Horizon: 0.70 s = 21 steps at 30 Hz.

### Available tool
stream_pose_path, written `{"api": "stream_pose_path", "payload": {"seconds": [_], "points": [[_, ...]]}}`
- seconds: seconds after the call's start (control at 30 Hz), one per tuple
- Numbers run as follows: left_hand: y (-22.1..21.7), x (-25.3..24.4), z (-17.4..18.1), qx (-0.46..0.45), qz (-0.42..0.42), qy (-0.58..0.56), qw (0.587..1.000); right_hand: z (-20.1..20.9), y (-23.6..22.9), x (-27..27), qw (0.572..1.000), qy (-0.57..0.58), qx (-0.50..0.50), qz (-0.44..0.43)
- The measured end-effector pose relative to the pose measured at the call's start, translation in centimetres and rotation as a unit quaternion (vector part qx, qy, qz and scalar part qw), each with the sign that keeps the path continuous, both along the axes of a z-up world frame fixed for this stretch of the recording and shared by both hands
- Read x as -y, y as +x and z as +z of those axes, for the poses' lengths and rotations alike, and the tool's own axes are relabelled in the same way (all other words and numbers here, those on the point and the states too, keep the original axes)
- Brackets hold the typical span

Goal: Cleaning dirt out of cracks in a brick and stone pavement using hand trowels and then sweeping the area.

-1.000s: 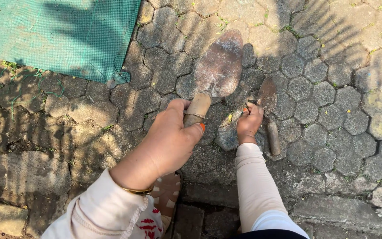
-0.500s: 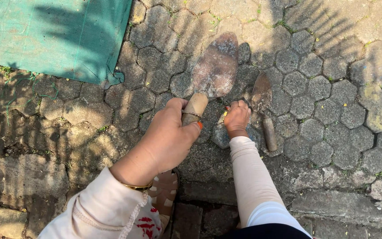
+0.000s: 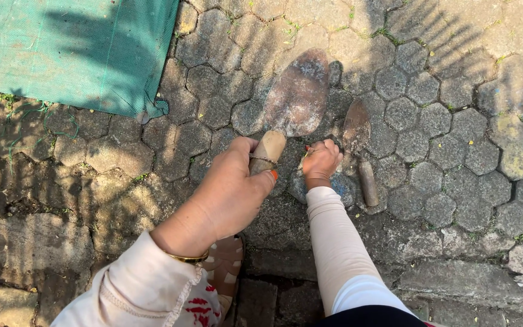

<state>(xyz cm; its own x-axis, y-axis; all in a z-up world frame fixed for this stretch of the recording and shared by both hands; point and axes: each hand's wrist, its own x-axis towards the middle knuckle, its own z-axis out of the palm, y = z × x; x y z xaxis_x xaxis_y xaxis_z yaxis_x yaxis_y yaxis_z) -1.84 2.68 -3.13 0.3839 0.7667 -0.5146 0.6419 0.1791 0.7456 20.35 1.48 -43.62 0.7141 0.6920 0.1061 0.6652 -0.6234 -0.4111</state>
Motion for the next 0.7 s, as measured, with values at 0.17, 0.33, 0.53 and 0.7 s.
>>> {"api": "stream_pose_path", "payload": {"seconds": [0.17, 0.33, 0.53, 0.7], "points": [[-0.1, -0.2, 0.2, -0.012, -0.006, 0.0, 1.0, 1.9, 0.4, -0.1, 0.991, -0.069, 0.045, 0.109], [-0.1, -0.2, 0.3, -0.002, -0.006, 0.026, 1.0, 2.6, 2.6, -0.2, 0.97, -0.06, 0.096, 0.214], [-0.4, -0.6, 1.2, -0.016, 0.001, 0.015, 1.0, 3.0, 2.8, 1.3, 0.943, -0.133, 0.085, 0.292], [-0.5, -1.1, 1.3, -0.033, 0.013, -0.009, 0.999, 4.5, 2.3, 3.7, 0.96, -0.175, -0.027, 0.215]]}}
